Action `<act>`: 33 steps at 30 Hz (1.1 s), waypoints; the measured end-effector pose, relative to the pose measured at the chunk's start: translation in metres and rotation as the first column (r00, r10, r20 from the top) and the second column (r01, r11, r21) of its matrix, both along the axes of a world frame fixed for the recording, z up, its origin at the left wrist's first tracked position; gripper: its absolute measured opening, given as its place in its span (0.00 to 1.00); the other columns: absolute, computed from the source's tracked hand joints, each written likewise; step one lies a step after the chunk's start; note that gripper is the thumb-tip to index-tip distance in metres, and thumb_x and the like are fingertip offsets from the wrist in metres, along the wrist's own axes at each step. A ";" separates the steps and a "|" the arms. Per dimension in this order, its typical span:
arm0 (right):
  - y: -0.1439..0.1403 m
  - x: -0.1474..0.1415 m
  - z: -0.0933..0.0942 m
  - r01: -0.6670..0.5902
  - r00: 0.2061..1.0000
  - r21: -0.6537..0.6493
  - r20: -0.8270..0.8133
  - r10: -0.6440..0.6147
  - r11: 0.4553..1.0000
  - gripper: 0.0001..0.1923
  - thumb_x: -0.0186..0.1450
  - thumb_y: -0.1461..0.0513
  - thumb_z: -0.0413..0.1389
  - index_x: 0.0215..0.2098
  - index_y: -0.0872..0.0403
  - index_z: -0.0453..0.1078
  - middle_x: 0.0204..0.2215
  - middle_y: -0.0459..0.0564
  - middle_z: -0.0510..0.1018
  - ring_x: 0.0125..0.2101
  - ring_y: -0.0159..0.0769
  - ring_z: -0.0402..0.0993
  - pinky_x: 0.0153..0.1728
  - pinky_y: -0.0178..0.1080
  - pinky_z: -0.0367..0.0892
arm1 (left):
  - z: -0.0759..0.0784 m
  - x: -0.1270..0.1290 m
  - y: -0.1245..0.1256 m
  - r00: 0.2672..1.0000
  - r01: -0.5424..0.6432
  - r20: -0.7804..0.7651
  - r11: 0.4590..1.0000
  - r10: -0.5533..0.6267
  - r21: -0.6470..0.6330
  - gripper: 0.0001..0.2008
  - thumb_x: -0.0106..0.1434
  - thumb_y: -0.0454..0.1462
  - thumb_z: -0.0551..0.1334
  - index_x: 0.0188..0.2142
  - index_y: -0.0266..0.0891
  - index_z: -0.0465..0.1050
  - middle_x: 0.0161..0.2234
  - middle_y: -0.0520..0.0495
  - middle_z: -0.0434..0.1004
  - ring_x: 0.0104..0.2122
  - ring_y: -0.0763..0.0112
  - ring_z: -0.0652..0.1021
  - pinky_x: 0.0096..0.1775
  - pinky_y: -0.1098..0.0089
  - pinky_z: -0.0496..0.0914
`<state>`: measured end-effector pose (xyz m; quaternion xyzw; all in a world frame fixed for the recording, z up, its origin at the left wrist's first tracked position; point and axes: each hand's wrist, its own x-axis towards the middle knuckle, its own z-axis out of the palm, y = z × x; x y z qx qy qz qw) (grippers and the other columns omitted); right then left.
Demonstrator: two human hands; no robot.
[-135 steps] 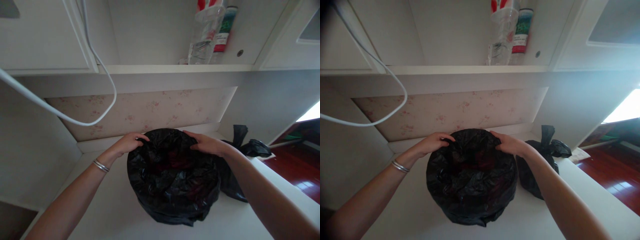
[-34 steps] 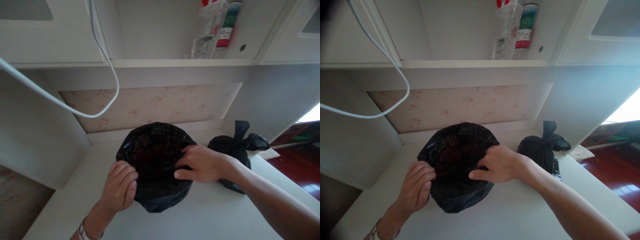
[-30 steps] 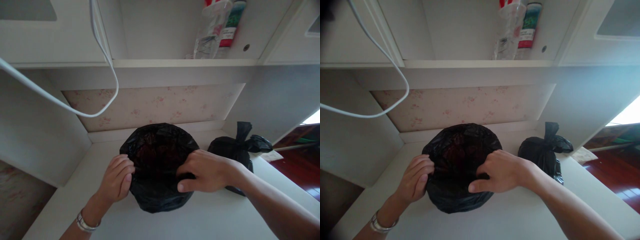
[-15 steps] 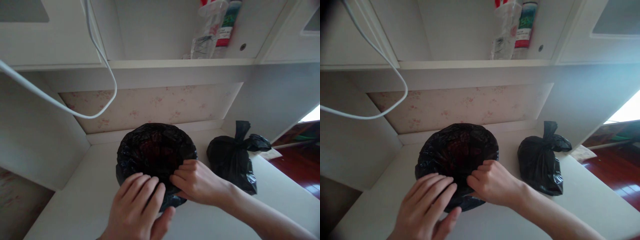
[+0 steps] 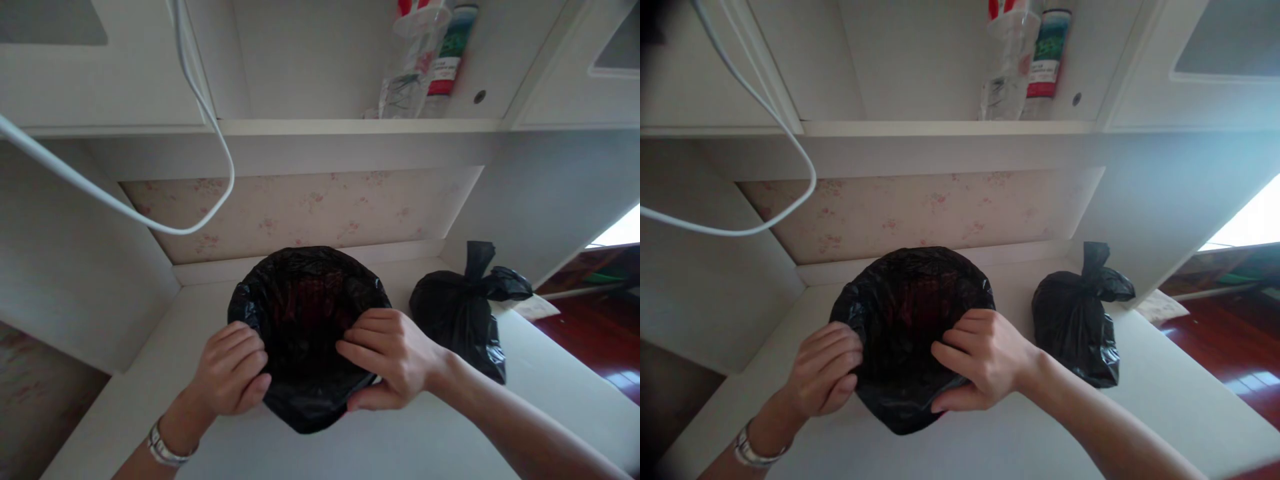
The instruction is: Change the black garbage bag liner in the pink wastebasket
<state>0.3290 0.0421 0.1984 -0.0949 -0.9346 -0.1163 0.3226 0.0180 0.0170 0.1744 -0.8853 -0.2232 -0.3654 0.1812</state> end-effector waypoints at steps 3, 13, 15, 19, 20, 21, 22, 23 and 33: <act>-0.002 -0.006 -0.012 0.078 0.997 0.079 0.015 -0.079 0.994 0.25 0.72 0.45 0.51 0.33 0.56 0.73 0.19 0.45 0.72 0.19 0.33 0.65 0.21 0.41 0.54 | 0.002 -0.011 0.005 0.998 -0.035 0.050 0.999 0.034 0.008 0.07 0.66 0.31 0.55 0.37 0.40 0.71 0.31 0.44 0.81 0.33 0.62 0.80 0.41 0.58 0.75; -0.030 -0.045 -0.006 0.209 0.977 0.038 -0.042 -0.207 0.977 0.18 0.73 0.52 0.52 0.32 0.55 0.71 0.20 0.44 0.72 0.20 0.33 0.65 0.24 0.41 0.55 | 0.004 0.057 -0.037 0.981 -0.176 0.089 0.983 0.170 0.054 0.06 0.65 0.34 0.62 0.40 0.34 0.75 0.30 0.44 0.83 0.29 0.62 0.79 0.39 0.59 0.71; -0.029 -0.038 -0.001 0.140 0.988 0.003 -0.063 -0.140 0.990 0.22 0.72 0.47 0.51 0.37 0.57 0.73 0.27 0.49 0.78 0.25 0.35 0.70 0.28 0.42 0.62 | 0.000 0.052 -0.031 0.980 -0.184 0.081 0.982 0.180 0.044 0.03 0.66 0.33 0.60 0.36 0.37 0.73 0.26 0.46 0.80 0.26 0.64 0.76 0.34 0.60 0.68; -0.013 -0.014 -0.001 0.072 0.996 0.017 -0.058 -0.071 0.997 0.25 0.72 0.46 0.50 0.42 0.60 0.74 0.34 0.56 0.82 0.31 0.41 0.75 0.33 0.44 0.67 | -0.007 0.023 -0.012 0.989 -0.103 0.106 0.995 0.103 -0.005 0.07 0.65 0.30 0.56 0.30 0.41 0.67 0.21 0.50 0.72 0.22 0.67 0.69 0.29 0.62 0.63; -0.008 -0.009 -0.003 0.071 0.996 0.017 -0.054 -0.070 0.997 0.24 0.73 0.47 0.49 0.40 0.60 0.74 0.31 0.55 0.81 0.30 0.40 0.75 0.32 0.43 0.67 | -0.009 0.015 -0.008 0.989 -0.063 0.130 0.998 0.064 -0.011 0.08 0.64 0.29 0.55 0.30 0.42 0.66 0.21 0.50 0.71 0.22 0.67 0.68 0.28 0.62 0.63; -0.003 -0.006 -0.006 0.073 0.996 0.011 -0.058 -0.072 0.997 0.24 0.74 0.49 0.47 0.38 0.59 0.74 0.28 0.54 0.79 0.28 0.38 0.73 0.30 0.42 0.66 | -0.011 0.007 -0.004 0.988 -0.024 0.150 1.000 0.026 -0.017 0.09 0.64 0.28 0.54 0.30 0.42 0.65 0.21 0.50 0.70 0.23 0.68 0.68 0.29 0.62 0.63; 0.000 -0.004 -0.010 0.071 0.995 0.003 -0.066 -0.071 0.997 0.25 0.75 0.49 0.45 0.35 0.58 0.73 0.25 0.52 0.77 0.25 0.37 0.71 0.28 0.42 0.65 | -0.012 0.001 0.000 0.986 0.013 0.165 1.000 -0.009 -0.022 0.09 0.63 0.27 0.54 0.30 0.42 0.65 0.21 0.50 0.70 0.23 0.68 0.68 0.29 0.62 0.63; 0.004 -0.003 -0.013 0.064 0.995 -0.003 -0.080 -0.064 0.998 0.26 0.76 0.50 0.42 0.33 0.57 0.72 0.23 0.51 0.76 0.24 0.36 0.70 0.27 0.41 0.64 | -0.013 -0.004 0.003 0.984 0.041 0.172 0.999 -0.037 -0.025 0.09 0.62 0.27 0.53 0.31 0.42 0.65 0.22 0.50 0.70 0.23 0.68 0.68 0.29 0.62 0.64; 0.039 0.029 -0.043 0.103 0.956 -0.080 -0.267 -0.121 0.991 0.18 0.75 0.58 0.43 0.45 0.56 0.73 0.42 0.59 0.82 0.48 0.46 0.79 0.55 0.55 0.70 | -0.019 -0.029 0.018 0.961 0.102 0.264 0.993 -0.081 -0.066 0.10 0.66 0.27 0.52 0.33 0.39 0.69 0.30 0.44 0.76 0.31 0.64 0.76 0.37 0.58 0.72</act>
